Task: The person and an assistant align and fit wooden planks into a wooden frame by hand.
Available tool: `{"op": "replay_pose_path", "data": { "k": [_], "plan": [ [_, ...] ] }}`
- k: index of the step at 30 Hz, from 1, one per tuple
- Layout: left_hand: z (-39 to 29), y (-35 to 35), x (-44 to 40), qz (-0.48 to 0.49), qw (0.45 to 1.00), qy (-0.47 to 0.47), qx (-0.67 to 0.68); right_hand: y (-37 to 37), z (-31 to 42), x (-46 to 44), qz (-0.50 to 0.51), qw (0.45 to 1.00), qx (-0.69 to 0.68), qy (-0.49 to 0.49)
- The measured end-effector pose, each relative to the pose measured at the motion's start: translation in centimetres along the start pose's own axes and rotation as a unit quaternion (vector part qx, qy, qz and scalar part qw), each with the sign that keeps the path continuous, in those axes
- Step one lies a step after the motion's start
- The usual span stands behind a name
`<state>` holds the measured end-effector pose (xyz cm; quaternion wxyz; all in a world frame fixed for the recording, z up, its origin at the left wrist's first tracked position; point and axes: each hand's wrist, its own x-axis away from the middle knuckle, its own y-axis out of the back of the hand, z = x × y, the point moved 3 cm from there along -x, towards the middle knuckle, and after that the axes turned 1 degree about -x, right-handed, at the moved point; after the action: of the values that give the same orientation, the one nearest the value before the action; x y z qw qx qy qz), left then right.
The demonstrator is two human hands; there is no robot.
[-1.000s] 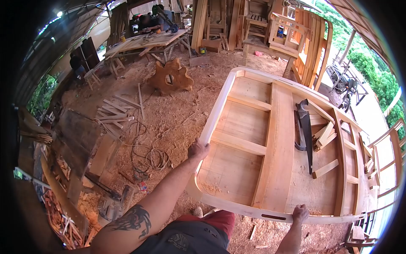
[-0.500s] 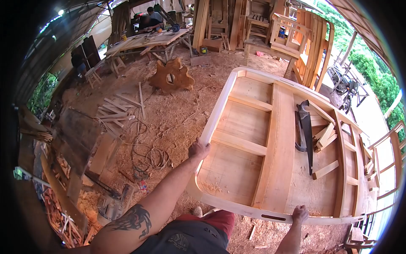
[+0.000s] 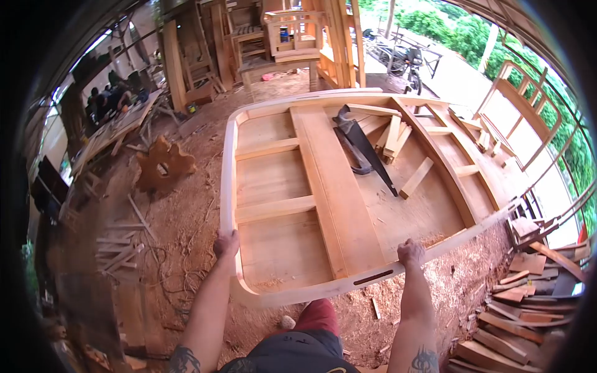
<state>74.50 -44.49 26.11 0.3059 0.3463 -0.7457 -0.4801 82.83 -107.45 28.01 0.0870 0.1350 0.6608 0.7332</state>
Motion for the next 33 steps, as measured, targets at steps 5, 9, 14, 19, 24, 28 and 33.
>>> {"op": "replay_pose_path", "data": {
  "k": [5,9,14,19,24,28,33],
  "plan": [
    [-0.1,0.0,0.1,-0.001,1.000,-0.004,-0.002,-0.4,-0.3,-0.2,-0.011,1.000,0.000,0.011],
    [-0.3,0.3,0.4,-0.004,1.000,-0.004,-0.002,-0.3,-0.3,-0.2,-0.003,1.000,-0.008,0.004],
    [-0.1,-0.2,0.1,0.001,1.000,-0.005,0.002,-0.9,-0.6,-0.5,-0.041,0.999,-0.030,0.005],
    [0.0,-0.1,0.0,0.001,1.000,-0.008,-0.018,-0.9,-0.6,-0.6,-0.039,0.999,-0.026,0.000],
    [0.0,-0.2,0.0,-0.001,1.000,-0.011,-0.022,-0.8,-0.6,-0.6,-0.032,0.999,-0.027,0.001],
    [0.0,-0.3,0.0,-0.004,1.000,-0.012,-0.025,-0.8,-0.6,-0.5,-0.038,0.999,-0.030,-0.001],
    [0.1,-0.4,-0.2,-0.001,1.000,-0.003,-0.018,-1.1,-0.8,-0.7,-0.036,0.999,-0.032,0.000]
  ]
}}
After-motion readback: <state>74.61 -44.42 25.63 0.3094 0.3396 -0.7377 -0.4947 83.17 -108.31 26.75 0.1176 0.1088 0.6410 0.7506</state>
